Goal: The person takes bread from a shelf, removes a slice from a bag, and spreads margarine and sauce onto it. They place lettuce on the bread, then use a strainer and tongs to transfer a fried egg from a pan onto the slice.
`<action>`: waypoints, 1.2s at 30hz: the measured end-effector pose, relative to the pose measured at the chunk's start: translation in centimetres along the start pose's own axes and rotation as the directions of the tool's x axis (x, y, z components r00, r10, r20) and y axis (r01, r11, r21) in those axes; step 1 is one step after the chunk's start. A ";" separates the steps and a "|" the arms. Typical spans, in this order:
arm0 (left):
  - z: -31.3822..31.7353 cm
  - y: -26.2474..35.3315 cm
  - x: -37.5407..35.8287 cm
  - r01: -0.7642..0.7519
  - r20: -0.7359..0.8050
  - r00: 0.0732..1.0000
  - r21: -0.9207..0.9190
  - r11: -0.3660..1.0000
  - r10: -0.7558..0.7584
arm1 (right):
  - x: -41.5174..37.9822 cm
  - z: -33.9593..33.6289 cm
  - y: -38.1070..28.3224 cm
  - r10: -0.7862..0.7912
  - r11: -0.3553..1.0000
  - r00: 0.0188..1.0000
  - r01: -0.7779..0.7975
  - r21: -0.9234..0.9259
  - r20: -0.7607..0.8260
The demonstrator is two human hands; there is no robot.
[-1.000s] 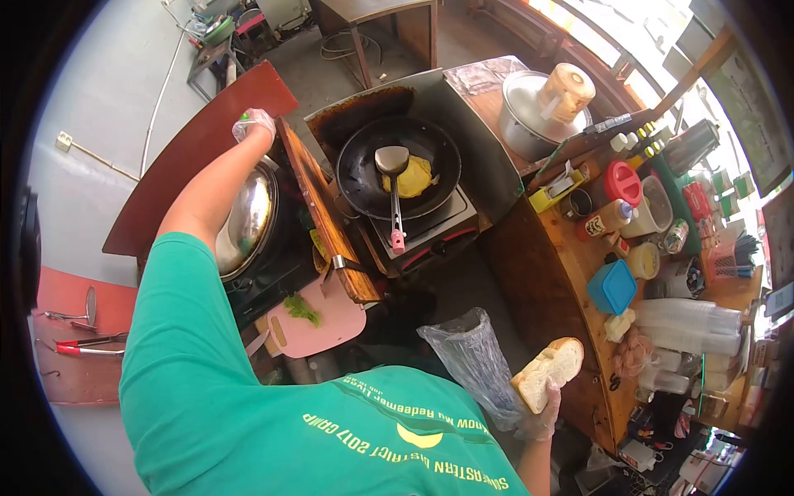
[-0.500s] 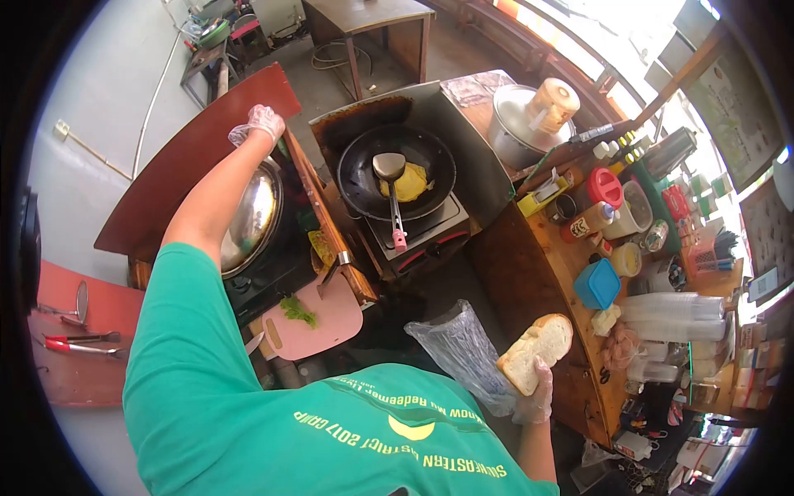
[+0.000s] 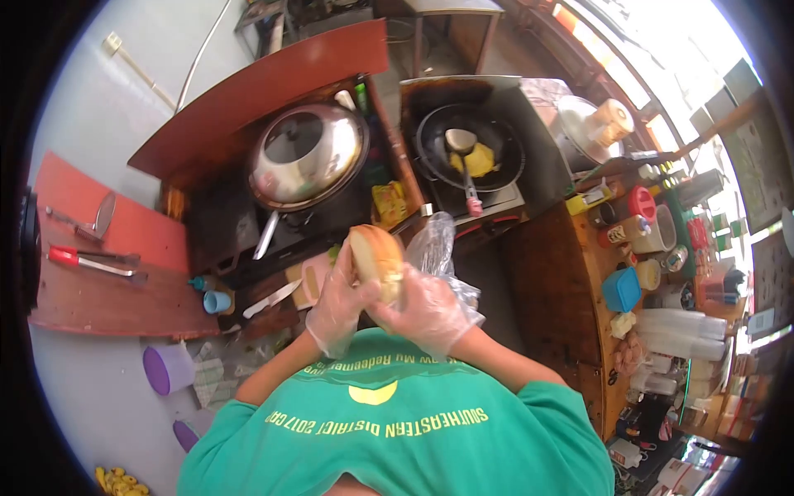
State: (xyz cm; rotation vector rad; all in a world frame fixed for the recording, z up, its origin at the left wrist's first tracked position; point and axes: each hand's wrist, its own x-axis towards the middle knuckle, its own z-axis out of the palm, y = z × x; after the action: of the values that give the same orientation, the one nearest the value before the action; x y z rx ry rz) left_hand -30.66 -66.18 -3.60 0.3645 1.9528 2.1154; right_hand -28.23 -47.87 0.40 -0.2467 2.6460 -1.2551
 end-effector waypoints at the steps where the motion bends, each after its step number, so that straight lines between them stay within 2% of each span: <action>1: -1.7 -2.2 -0.6 -0.013 -0.038 0.999 -0.147 0.989 0.008 | 0.8 1.9 -0.9 0.011 0.994 0.987 0.007 -0.112 0.159; 2: -3.5 -3.1 -1.7 -0.010 -0.073 0.997 -0.146 0.989 -0.001 | 1.5 3.9 -1.4 -0.003 0.994 0.981 0.024 -0.109 0.192; 4: -7.4 -3.9 -4.5 0.167 -0.132 0.972 -0.210 0.963 -0.197 | 3.1 9.1 -1.2 -0.141 0.955 0.932 0.217 -0.204 0.333; 5: -9.4 -4.0 -5.5 0.157 -0.166 0.973 -0.049 0.986 -0.163 | 4.2 12.1 0.0 -0.237 0.912 0.909 0.330 -0.245 0.343; 6: -10.8 -4.6 -6.8 0.173 -0.223 0.958 -0.057 0.983 -0.182 | 5.0 13.8 -0.6 -0.258 0.906 0.883 0.362 -0.218 0.393; 8: -12.5 -6.4 -8.8 0.242 -0.345 0.837 -0.464 0.852 -0.425 | 6.9 16.7 -1.8 -0.261 0.965 0.884 0.225 0.138 0.387; 9: -13.6 -6.7 -9.7 0.324 -0.340 0.809 -0.425 0.846 -0.480 | 7.7 18.9 -1.2 -0.331 0.932 0.865 0.239 0.272 0.377; 10: -14.3 -8.0 -10.3 0.286 -0.419 0.814 -0.312 0.906 -0.401 | 8.2 19.6 -2.0 -0.338 0.930 0.849 0.236 0.281 0.407; 11: -15.1 -9.2 -11.0 0.298 -0.469 0.791 -0.264 0.917 -0.392 | 8.7 20.0 -2.7 -0.192 0.958 0.809 0.033 0.284 0.556; 12: -15.8 -10.0 -11.5 0.314 -0.511 0.771 -0.214 0.925 -0.380 | 8.9 20.5 -3.2 -0.048 0.954 0.726 -0.171 0.247 0.686; 13: -16.5 -11.1 -12.0 0.319 -0.517 0.762 -0.224 0.921 -0.390 | 8.8 21.2 -3.4 0.006 0.905 0.705 -0.305 0.296 0.709; 14: -17.1 -12.2 -12.3 0.305 -0.556 0.737 -0.235 0.923 -0.385 | 8.8 22.2 -2.6 0.010 0.905 0.699 -0.310 0.290 0.715; 16: -18.8 -13.9 -12.8 0.289 -0.590 0.711 -0.252 0.923 -0.384 | 9.1 25.7 1.2 0.039 0.695 0.677 -0.546 0.467 0.735; 17: -20.2 -14.4 -13.2 0.381 -0.569 0.712 -0.179 0.907 -0.411 | 8.8 28.9 4.2 0.101 0.558 0.718 -0.614 0.558 0.689; 18: -21.4 -15.1 -13.4 0.468 -0.551 0.708 -0.102 0.878 -0.441 | 9.0 31.1 6.7 0.103 0.558 0.715 -0.617 0.554 0.692; 19: -22.2 -16.1 -13.2 0.451 -0.563 0.605 -0.340 0.825 -0.563 | 9.2 32.7 9.1 0.075 0.346 0.688 -0.697 0.628 0.722; 20: -23.3 -17.3 -13.3 0.453 -0.563 0.603 -0.343 0.823 -0.566 | 9.4 33.7 10.2 0.039 0.114 0.666 -0.743 0.659 0.745; 22: -25.6 -19.9 -13.7 0.409 -0.541 0.631 -0.378 0.831 -0.556 | 10.0 34.7 9.8 0.000 0.148 0.671 -0.733 0.664 0.741; 23: -26.9 -21.2 -14.0 0.409 -0.541 0.676 -0.291 0.865 -0.501 | 10.3 35.5 9.3 0.013 0.143 0.672 -0.735 0.663 0.741; 24: -27.8 -19.9 -13.8 0.470 -0.492 0.634 -0.367 0.802 -0.597 | 10.7 36.3 8.6 0.026 0.137 0.671 -0.737 0.662 0.741; 26: -30.4 -22.5 -14.4 0.534 -0.451 0.665 -0.270 0.801 -0.595 | 11.9 38.0 7.5 0.067 0.128 0.646 -0.762 0.635 0.761; 27: -30.8 -20.0 -14.2 0.573 -0.440 0.680 -0.181 0.799 -0.587 | 12.3 39.6 8.3 0.105 0.192 0.645 -0.760 0.621 0.757; 28: -31.7 -21.1 -14.6 0.577 -0.438 0.677 -0.182 0.796 -0.591 | 12.6 41.1 9.1 0.141 0.254 0.646 -0.756 0.603 0.750; 30: -34.2 -22.8 -15.5 0.508 -0.452 0.763 -0.020 0.861 -0.461 | 13.0 43.3 10.7 0.180 0.215 0.640 -0.767 0.605 0.747; 31: -35.1 -22.7 -16.3 0.476 -0.520 0.728 -0.085 0.875 -0.447 | 13.2 44.1 11.2 0.187 0.191 0.634 -0.773 0.605 0.750; 32: -36.1 -22.9 -17.0 0.482 -0.515 0.728 -0.084 0.872 -0.452 | 13.2 44.7 11.7 0.195 0.166 0.628 -0.778 0.606 0.753; 33: -36.8 -22.7 -17.5 0.489 -0.576 0.801 0.473 0.733 -0.164 | 13.2 44.6 11.4 0.199 0.157 0.629 -0.778 0.609 0.752; 34: -37.2 -22.8 -17.7 0.401 -0.453 0.885 0.859 0.317 0.107 | 13.1 44.3 11.2 0.250 0.163 0.614 -0.789 0.593 0.749; 35: -37.2 -22.6 -18.6 0.358 -0.370 0.929 0.891 0.279 -0.009 | 13.1 44.0 11.1 0.299 0.171 0.600 -0.799 0.577 0.742; 36: -37.5 -23.1 -18.7 0.353 -0.365 0.931 0.892 0.282 -0.012 | 13.1 44.1 11.7 0.304 0.167 0.601 -0.798 0.579 0.739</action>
State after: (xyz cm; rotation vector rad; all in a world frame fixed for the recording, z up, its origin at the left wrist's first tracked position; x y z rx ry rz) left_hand -25.71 -105.87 -29.92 -0.0435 3.0742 0.5664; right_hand -30.47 -76.43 -37.44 0.5623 1.0605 -1.7445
